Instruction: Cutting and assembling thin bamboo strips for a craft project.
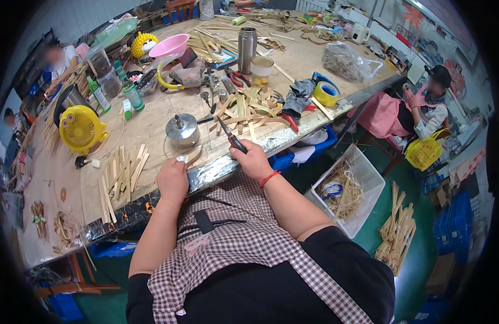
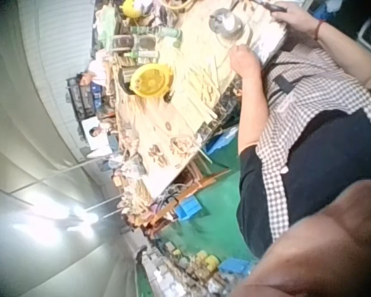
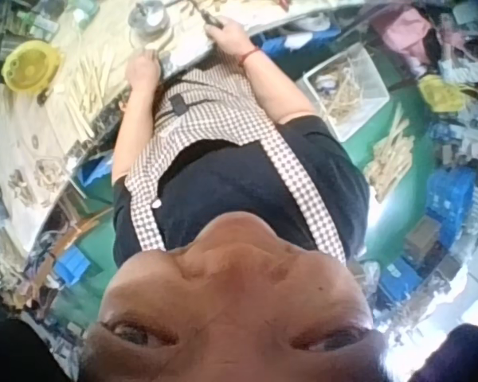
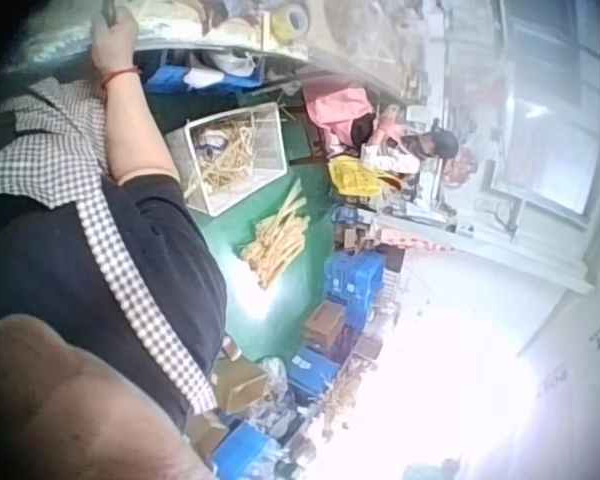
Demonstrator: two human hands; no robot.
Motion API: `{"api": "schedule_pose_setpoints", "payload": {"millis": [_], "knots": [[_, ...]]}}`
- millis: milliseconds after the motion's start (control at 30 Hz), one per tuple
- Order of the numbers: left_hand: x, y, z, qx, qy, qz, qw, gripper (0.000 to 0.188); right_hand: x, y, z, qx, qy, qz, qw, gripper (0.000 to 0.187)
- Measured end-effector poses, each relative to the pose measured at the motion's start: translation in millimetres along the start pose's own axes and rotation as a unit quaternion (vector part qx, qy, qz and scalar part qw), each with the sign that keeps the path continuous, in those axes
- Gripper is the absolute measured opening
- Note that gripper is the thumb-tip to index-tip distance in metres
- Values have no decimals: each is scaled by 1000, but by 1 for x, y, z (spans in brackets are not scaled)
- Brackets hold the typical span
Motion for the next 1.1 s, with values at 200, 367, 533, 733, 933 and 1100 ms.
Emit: {"api": "schedule_pose_setpoints", "payload": {"millis": [200, 367, 533, 733, 933, 1100], "knots": [[2, 2, 4, 22, 8, -11, 1000, 6, 4, 0, -2, -8, -14, -3, 1000, 25], [-1, 2, 4, 25, 24, 4, 999, 8, 8, -1, -5, -17, -20, -6, 1000, 25], [3, 1, 2, 21, -18, -11, 1000, 8, 11, -2, -4, -17, -18, -28, 999, 24], [22, -7, 2, 1, -261, -149, 954, 12, 18, -8, 2, -15, -10, -65, 998, 23], [13, 2, -17, -63, -503, -190, 841, 18, 49, -30, 34, 118, 2, -70, 991, 19], [6, 2, -14, -40, -566, -219, 794, 19, 66, -35, 42, 133, -41, -83, 987, 21]]}}
Point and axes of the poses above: each hand's wrist, its own y-axis towards the middle knuckle, its own z-axis out of the palm, x = y × z, the point moved 9 cm from there along y, towards the middle knuckle, and after that the axes turned 3 degrees about z, right-handed, at the moved point
